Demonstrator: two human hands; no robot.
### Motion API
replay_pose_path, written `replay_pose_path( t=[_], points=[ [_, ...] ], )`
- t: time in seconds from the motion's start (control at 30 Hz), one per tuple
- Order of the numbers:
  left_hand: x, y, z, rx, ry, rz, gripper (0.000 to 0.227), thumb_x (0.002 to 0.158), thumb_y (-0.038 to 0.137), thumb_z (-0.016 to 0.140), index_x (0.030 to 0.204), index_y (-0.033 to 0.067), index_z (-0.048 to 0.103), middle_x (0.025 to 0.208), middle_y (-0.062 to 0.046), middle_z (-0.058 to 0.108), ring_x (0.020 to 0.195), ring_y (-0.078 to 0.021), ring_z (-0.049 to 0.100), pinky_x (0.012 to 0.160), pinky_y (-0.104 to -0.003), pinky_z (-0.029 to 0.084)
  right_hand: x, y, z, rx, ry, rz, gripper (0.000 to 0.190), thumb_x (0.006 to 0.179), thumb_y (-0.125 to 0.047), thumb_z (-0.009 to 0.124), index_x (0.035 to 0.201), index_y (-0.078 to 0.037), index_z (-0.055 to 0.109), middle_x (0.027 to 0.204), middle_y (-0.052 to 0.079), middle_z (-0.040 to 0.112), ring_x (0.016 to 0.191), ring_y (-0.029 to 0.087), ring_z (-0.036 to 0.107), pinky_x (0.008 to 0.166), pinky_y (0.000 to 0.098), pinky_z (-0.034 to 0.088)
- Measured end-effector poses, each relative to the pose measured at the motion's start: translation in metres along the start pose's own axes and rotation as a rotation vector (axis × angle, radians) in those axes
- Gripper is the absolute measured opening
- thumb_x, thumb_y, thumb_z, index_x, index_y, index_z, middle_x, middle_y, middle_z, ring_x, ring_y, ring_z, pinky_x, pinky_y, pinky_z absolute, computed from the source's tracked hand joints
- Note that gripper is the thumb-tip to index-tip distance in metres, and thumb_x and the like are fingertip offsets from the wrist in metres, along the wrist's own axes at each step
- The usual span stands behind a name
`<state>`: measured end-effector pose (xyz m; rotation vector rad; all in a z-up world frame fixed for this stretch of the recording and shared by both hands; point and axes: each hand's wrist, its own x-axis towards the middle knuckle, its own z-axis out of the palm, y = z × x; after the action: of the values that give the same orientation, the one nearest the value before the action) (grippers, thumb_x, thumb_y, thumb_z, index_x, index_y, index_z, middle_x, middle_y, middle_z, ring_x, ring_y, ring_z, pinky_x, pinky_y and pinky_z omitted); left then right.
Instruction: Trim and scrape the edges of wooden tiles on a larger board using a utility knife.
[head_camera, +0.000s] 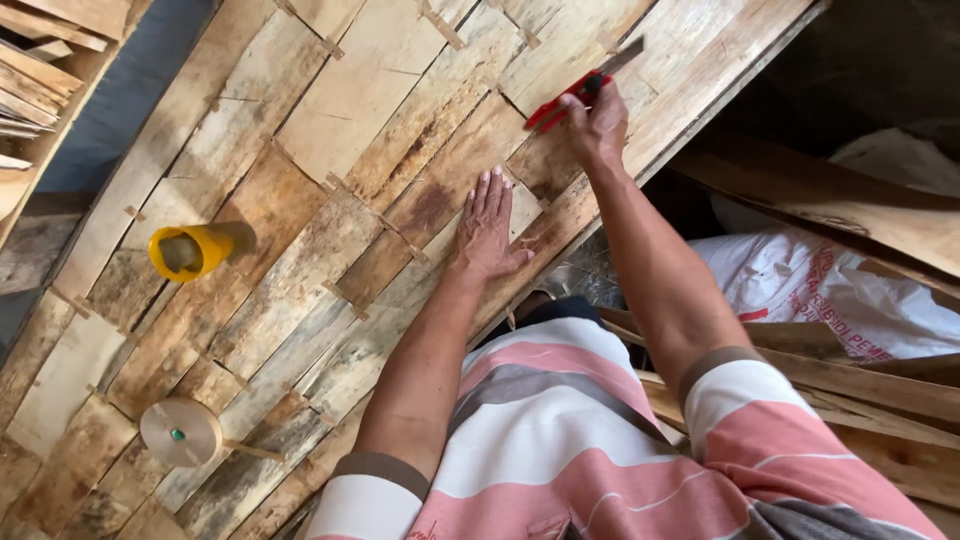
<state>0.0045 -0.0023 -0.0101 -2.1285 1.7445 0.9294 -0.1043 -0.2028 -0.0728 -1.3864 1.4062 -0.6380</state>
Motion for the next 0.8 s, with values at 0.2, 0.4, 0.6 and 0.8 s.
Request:
replay_pose_path(
  t=[0.2, 0.4, 0.6, 0.8],
  points=[
    [-0.005, 0.002, -0.002, 0.018, -0.014, 0.004, 0.130, 0.073, 0.066, 0.079, 0.161, -0.0019, 0.011, 0.170, -0.023, -0.003, 0.159, -0.0371, -0.002, 0.129, -0.046, 0.006, -0.003, 0.012, 0.002, -0.052, -0.006, -0.062, 0.034, 0.093, -0.018, 0.079, 0.118, -0.006, 0.061, 0.109, 0.011, 0.073, 0.100, 0.023, 0.071, 0.092, 0.0373, 0.060],
    [-0.003, 0.002, -0.008, 0.016, -0.020, -0.004, 0.130, 0.072, 0.065, 0.079, 0.160, -0.0012, 0.011, 0.170, -0.024, -0.003, 0.158, -0.0371, -0.002, 0.128, -0.046, 0.006, -0.003, -0.007, 0.001, -0.096, -0.033, 0.011, 0.031, 0.093, -0.018, 0.078, 0.116, -0.004, 0.062, 0.106, 0.008, 0.073, 0.097, 0.023, 0.072, 0.088, 0.0363, 0.060],
    [-0.004, -0.001, 0.008, -0.050, 0.106, 0.000, 0.128, 0.072, 0.061, 0.081, 0.161, -0.0025, 0.015, 0.170, -0.022, 0.004, 0.159, -0.0379, 0.004, 0.129, -0.049, 0.010, 0.007, 0.008, -0.006, 0.113, -0.108, -0.204, 0.021, 0.093, -0.008, 0.073, 0.110, -0.004, 0.060, 0.093, 0.008, 0.072, 0.082, 0.022, 0.070, 0.076, 0.0352, 0.057],
    [-0.009, 0.001, -0.002, -0.044, 0.052, -0.025, 0.129, 0.072, 0.063, 0.080, 0.161, -0.0016, 0.012, 0.170, -0.022, 0.002, 0.158, -0.0372, 0.001, 0.128, -0.048, 0.007, 0.007, 0.026, -0.013, -0.004, -0.091, -0.283, 0.026, 0.091, -0.010, 0.079, 0.108, -0.003, 0.062, 0.094, 0.008, 0.070, 0.086, 0.015, 0.064, 0.080, 0.0311, 0.054]
  ],
)
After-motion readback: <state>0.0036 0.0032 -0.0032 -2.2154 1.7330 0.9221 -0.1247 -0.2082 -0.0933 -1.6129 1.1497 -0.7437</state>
